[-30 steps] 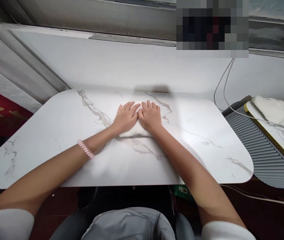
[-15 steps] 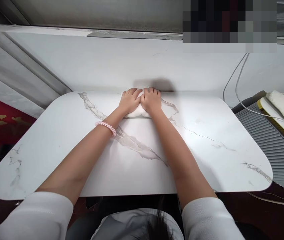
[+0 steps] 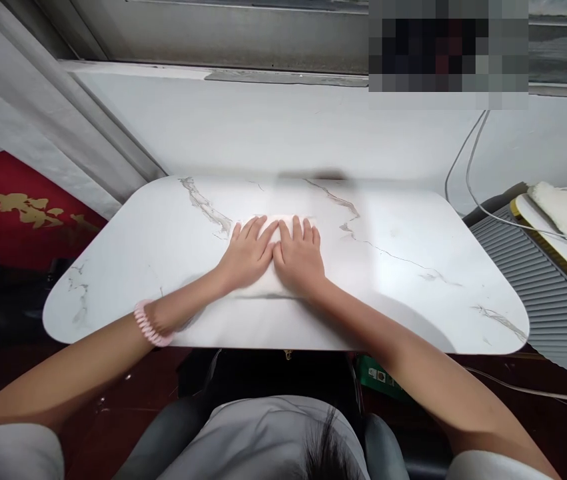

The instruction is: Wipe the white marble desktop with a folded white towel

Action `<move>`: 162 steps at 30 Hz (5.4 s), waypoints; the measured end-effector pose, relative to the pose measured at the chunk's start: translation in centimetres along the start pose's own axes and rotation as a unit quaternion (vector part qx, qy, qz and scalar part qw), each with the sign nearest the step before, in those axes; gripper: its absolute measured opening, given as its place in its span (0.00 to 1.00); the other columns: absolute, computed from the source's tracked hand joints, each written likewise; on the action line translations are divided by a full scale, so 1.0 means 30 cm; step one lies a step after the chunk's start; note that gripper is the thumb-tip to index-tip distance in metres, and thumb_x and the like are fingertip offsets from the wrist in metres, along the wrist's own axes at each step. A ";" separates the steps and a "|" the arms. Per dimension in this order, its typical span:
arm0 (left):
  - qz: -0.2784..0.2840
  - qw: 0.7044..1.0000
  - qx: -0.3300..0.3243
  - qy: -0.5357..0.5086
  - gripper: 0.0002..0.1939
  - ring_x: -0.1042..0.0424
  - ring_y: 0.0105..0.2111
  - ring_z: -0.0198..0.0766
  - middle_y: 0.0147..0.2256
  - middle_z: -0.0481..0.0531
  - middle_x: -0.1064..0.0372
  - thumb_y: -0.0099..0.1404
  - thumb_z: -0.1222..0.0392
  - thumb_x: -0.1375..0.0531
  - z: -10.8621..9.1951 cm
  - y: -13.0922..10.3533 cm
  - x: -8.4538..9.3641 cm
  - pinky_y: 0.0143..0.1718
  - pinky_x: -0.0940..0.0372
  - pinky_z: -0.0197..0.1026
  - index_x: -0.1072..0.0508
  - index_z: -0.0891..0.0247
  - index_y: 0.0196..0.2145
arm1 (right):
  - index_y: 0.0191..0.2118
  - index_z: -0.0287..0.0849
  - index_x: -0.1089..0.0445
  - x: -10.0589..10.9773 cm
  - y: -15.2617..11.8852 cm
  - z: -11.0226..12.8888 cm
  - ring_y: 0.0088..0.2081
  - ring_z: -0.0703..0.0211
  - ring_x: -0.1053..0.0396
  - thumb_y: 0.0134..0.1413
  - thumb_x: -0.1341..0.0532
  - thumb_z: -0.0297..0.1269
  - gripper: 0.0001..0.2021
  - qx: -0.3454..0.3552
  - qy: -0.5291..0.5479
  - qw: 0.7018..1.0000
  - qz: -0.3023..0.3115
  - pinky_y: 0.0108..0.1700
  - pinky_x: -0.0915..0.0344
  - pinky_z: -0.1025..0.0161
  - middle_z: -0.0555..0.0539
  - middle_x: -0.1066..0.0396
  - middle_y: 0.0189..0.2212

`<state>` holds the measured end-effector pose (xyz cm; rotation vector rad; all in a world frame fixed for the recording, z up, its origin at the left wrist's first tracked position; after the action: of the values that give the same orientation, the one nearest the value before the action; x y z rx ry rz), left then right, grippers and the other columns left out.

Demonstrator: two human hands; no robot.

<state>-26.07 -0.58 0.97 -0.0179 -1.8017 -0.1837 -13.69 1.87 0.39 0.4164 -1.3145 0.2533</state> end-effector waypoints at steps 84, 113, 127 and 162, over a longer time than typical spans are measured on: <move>-0.002 0.998 0.023 0.057 0.27 0.47 0.66 0.47 0.66 0.60 0.45 0.73 0.55 0.59 0.937 0.081 0.173 0.67 0.53 0.53 0.43 0.64 0.66 | 0.70 0.30 0.49 -0.209 0.530 0.686 0.72 0.40 0.61 0.67 0.55 0.37 0.29 0.126 0.147 0.980 0.037 0.70 0.68 0.37 0.35 0.54 0.71; -0.002 0.995 0.079 0.054 0.27 0.52 0.69 0.48 0.69 0.59 0.49 0.74 0.56 0.58 0.518 -0.059 0.120 0.68 0.56 0.59 0.45 0.63 0.68 | 0.71 0.33 0.51 -0.130 0.236 0.449 0.71 0.41 0.58 0.67 0.56 0.37 0.30 0.139 0.032 0.989 0.025 0.69 0.61 0.40 0.36 0.54 0.71; -0.038 0.996 0.058 0.053 0.27 0.49 0.68 0.54 0.67 0.63 0.45 0.73 0.57 0.57 0.123 -0.382 0.041 0.67 0.53 0.65 0.42 0.65 0.67 | 0.71 0.34 0.50 -0.014 -0.214 0.262 0.72 0.40 0.60 0.66 0.56 0.41 0.31 0.192 0.020 0.979 0.067 0.70 0.60 0.38 0.37 0.55 0.72; -0.028 0.997 0.065 0.008 0.27 0.52 0.69 0.50 0.69 0.61 0.49 0.75 0.56 0.58 0.170 0.270 -0.008 0.68 0.58 0.63 0.44 0.65 0.68 | 0.71 0.41 0.49 -0.045 0.319 0.010 0.71 0.50 0.56 0.67 0.59 0.36 0.29 0.053 0.014 0.998 0.034 0.69 0.57 0.45 0.43 0.53 0.72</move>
<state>-30.04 8.10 0.52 0.1254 -1.7966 -0.1059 -18.20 10.42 0.61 0.4572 -1.2934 0.3863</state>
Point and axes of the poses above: each hand's wrist, its own y-axis towards the middle knuckle, its own x-axis out of the back of the hand, z = x × y, the point moved 2 cm from there along y, towards the middle knuckle
